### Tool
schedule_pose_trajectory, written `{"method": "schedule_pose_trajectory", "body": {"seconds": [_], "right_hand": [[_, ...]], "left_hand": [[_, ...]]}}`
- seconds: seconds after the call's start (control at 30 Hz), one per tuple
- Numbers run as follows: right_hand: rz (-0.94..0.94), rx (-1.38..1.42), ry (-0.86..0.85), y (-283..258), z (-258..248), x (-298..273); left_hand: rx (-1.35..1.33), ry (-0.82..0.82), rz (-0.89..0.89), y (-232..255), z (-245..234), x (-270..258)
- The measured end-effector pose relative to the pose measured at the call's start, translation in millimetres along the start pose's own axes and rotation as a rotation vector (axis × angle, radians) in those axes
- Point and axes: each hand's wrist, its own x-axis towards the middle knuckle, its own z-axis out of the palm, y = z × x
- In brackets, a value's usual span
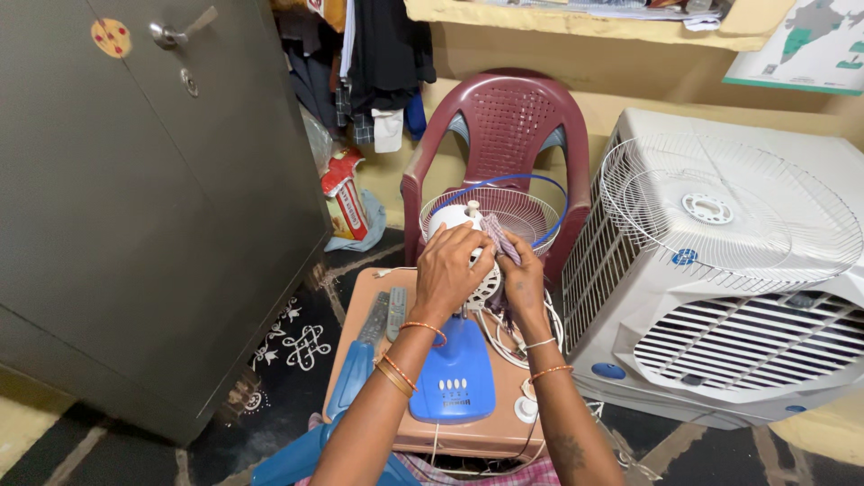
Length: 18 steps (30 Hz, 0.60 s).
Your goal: The person cleans and wipes the internal components of a dismantled fan using a cloth while sitting on the floor.
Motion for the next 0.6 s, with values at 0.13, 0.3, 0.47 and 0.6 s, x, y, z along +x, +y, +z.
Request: {"method": "schedule_pose_trajectory", "body": {"seconds": [0.13, 0.3, 0.47, 0.6], "right_hand": [[-0.042, -0.029, 0.015, -6.9, -1.7, -15.9], [0.05, 0.145, 0.035, -11.3, -8.3, -41.6], [0.014, 0.015, 0.027, -1.0, -8.7, -17.6], [0.029, 0.076, 0.012, 12.0, 3.7, -4.0]], "left_hand": [[-0.01, 0.006, 0.011, 1.3, -3.2, 0.8], [-0.05, -0.028, -0.016, 4.1, -5.5, 1.0], [-0.008, 0.007, 0.018, 2.1, -0.2, 1.1], [-0.001, 0.008, 0.013, -0.8, 0.0, -0.6]]}}
